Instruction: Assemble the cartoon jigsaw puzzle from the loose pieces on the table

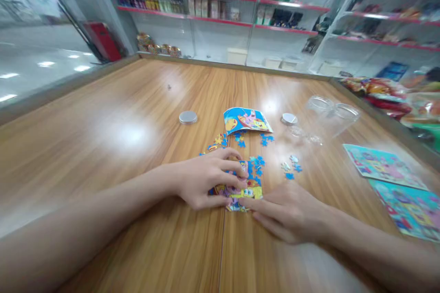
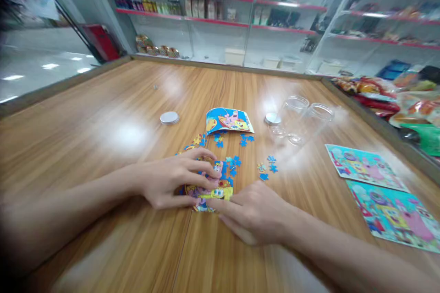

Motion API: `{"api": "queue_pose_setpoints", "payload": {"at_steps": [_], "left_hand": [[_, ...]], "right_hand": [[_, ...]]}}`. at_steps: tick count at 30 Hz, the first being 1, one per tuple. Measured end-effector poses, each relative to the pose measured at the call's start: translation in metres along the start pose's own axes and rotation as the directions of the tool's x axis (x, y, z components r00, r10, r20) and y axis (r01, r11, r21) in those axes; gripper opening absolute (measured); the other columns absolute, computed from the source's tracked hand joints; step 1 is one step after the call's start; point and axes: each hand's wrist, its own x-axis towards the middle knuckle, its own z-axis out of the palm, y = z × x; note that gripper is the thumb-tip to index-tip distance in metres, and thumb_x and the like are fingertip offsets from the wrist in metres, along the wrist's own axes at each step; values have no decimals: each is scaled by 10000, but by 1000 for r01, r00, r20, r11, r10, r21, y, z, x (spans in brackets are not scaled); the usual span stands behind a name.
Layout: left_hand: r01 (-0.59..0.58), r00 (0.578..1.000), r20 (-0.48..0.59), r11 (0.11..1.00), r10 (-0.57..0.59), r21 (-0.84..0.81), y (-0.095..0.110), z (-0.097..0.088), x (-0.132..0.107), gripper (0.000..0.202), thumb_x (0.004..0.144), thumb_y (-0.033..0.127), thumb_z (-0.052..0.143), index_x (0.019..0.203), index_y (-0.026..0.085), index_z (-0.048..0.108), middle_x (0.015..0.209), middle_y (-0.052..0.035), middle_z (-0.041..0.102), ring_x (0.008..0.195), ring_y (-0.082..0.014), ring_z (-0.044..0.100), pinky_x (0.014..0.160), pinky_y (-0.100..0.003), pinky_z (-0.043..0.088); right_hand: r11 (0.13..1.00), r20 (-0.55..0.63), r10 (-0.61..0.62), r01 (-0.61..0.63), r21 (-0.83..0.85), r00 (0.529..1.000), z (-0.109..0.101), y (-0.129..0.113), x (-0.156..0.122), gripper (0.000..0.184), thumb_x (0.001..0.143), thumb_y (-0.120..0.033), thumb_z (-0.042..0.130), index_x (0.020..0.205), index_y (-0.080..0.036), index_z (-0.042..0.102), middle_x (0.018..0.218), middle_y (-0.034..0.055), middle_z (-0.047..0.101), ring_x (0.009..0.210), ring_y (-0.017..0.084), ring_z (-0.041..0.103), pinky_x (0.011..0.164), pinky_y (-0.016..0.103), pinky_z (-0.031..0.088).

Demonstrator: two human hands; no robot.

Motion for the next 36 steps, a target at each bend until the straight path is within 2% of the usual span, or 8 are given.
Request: {"api": "queue_pose_setpoints", "payload": {"at_steps": [6, 19, 22, 25, 29, 32, 34, 36], "left_hand": [[-7, 1000, -21, 1000, 7, -4, 1, -1, 0, 344, 882, 307, 676, 1206, 193, 664, 1262, -105, 652, 1266, -324, 460, 1138, -510, 385], [-6, 998, -59, 998, 9, 63, -2, 5, 3, 203, 941, 279, 647, 1121, 200, 699, 1241, -90, 669, 1299, -309, 448, 1132, -479, 396], [0, 999, -53, 998, 4, 61, -1, 4, 3, 202, 946, 285, 643, 1119, 198, 698, 1239, -89, 668, 1295, -308, 445, 1130, -480, 396], [0, 999, -54, 998, 3, 58, -1, 4, 2, 193, 943, 272, 644, 1116, 204, 698, 1231, -91, 671, 1288, -307, 451, 1126, -484, 398], [-7, 998, -66, 998, 12, 66, -1, 3, 3, 200, 923, 256, 669, 1115, 209, 694, 1211, -94, 678, 1279, -302, 466, 1114, -479, 416], [-20, 997, -75, 997, 26, 79, -1, 3, 5, 171, 920, 238, 668, 1083, 198, 696, 1193, -93, 687, 1268, -295, 480, 1113, -471, 417], [-36, 996, -79, 996, 42, 81, -1, 3, 5, 147, 926, 215, 655, 1065, 193, 695, 1169, -92, 698, 1230, -273, 514, 1118, -461, 412], [-51, 996, -73, 994, 58, 92, -2, 3, 6, 140, 939, 205, 636, 1066, 188, 692, 1148, -89, 707, 1186, -250, 545, 1131, -456, 399]], "right_hand": [[1000, -7, -14, 14, 0, 1000, -4, -1, 3, 376, 985, -192, 459, 1359, -203, 496, 629, -51, 610, 461, 121, 441, 471, 317, 179], [1000, 12, -16, 16, 23, 1000, -5, 0, 4, 394, 972, -177, 486, 1365, -198, 503, 619, -59, 583, 468, 129, 456, 465, 319, 217], [999, -62, -10, 13, 50, 998, -9, -1, 5, 305, 959, -147, 494, 1259, -161, 553, 641, -50, 592, 481, 117, 465, 471, 301, 263], [995, -204, 40, -21, 96, 978, -12, -3, 6, 249, 919, -94, 511, 1156, -140, 573, 653, -49, 580, 499, 99, 474, 488, 270, 311], [981, -348, 143, -85, 175, 927, -13, -5, 6, 345, 889, -80, 542, 1232, -109, 510, 581, -110, 481, 414, 71, 357, 451, 242, 284], [984, -261, 121, -80, 161, 958, -11, -5, 7, 406, 907, -101, 524, 1310, -114, 481, 615, -91, 539, 436, 82, 402, 460, 253, 288], [996, -138, 46, -35, 82, 989, -9, -5, 8, 358, 921, -124, 512, 1277, -158, 535, 661, -58, 596, 494, 104, 473, 486, 276, 294], [999, -99, -7, 11, 33, 995, -7, -5, 9, 309, 910, -121, 500, 1202, -173, 587, 656, -46, 605, 501, 118, 479, 490, 293, 282]]}}
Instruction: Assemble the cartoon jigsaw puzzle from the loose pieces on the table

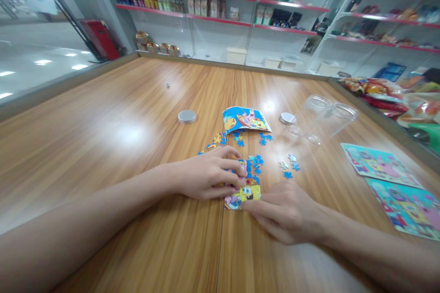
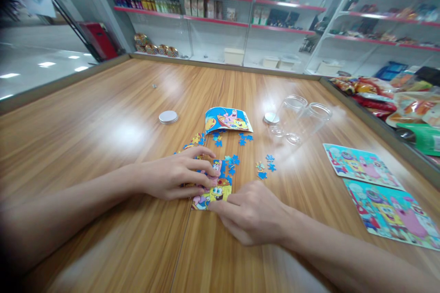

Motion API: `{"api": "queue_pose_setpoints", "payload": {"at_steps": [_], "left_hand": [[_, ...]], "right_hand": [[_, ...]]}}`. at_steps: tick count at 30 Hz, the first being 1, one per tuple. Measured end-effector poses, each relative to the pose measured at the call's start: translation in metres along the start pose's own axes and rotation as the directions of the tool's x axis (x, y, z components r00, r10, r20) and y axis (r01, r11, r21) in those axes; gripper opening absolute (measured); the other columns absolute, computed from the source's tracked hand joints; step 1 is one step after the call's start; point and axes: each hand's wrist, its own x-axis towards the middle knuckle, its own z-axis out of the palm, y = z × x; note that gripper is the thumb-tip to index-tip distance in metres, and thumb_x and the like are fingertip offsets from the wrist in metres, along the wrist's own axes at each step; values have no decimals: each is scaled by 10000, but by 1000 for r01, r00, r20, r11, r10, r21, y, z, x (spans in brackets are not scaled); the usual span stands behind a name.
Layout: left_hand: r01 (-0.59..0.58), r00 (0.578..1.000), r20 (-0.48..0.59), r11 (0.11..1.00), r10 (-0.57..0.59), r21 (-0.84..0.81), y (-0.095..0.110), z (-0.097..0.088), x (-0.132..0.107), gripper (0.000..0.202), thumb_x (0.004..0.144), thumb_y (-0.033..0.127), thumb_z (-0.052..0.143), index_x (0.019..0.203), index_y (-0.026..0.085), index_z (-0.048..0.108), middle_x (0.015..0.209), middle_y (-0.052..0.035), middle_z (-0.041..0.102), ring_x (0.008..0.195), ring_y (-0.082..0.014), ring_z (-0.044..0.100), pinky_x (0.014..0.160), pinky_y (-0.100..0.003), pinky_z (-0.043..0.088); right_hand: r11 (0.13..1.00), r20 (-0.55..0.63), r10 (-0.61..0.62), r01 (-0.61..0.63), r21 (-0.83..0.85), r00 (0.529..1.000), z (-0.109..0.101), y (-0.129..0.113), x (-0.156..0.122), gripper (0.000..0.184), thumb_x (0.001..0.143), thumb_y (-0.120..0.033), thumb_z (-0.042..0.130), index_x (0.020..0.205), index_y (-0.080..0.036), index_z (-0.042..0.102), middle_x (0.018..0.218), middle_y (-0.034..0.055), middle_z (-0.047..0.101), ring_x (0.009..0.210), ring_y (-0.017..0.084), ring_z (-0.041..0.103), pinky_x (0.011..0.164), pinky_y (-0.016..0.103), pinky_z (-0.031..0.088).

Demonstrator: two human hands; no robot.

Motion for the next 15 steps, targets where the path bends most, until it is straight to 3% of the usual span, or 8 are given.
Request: {"api": "queue_pose_setpoints", "payload": {"at_steps": [5, 8, 10, 12, 15], "left_hand": [[10, 997, 71, 991, -20, 133, 2, -7, 7, 158, 972, 227, 580, 1053, 195, 711, 1128, -77, 709, 1254, -296, 495, 1120, -499, 392], [46, 985, 141, 943, -97, 331, 23, -18, 28, 146, 951, 238, 593, 1006, 190, 719, 1055, -90, 708, 1246, -373, 493, 1004, -546, 454], [117, 977, 105, 876, -187, 467, 52, -24, 44, 117, 931, 193, 600, 940, 154, 710, 1038, -114, 690, 1141, -363, 550, 916, -508, 494], [232, 959, 20, 824, -283, 516, 94, -24, 52, 135, 923, 144, 577, 853, 129, 691, 917, -127, 666, 957, -307, 602, 785, -432, 520], [360, 933, -95, 878, -348, 315, 171, -18, 37, 182, 945, 195, 567, 793, 170, 663, 768, -79, 621, 720, -218, 590, 659, -360, 518]], "right_hand": [[1000, -198, -14, 11, -14, 980, -1, -1, 2, 299, 853, -44, 490, 1101, -147, 619, 607, -45, 563, 485, 114, 451, 494, 285, 284], [1000, -256, -4, -2, -24, 967, -2, -1, 1, 279, 856, -36, 489, 1075, -150, 620, 608, -44, 575, 482, 105, 461, 497, 274, 292], [999, -268, 26, -35, -28, 963, -1, -1, -2, 229, 855, -54, 484, 1002, -161, 623, 602, -40, 575, 479, 104, 465, 499, 272, 294], [997, -279, 68, -77, -23, 958, 0, -1, -5, 176, 848, -75, 486, 914, -169, 619, 581, -39, 560, 463, 103, 452, 491, 272, 282], [988, -345, 142, -151, -1, 928, -2, -1, -8, 170, 844, -71, 506, 894, -166, 638, 582, -39, 577, 457, 90, 460, 489, 253, 291]]}}
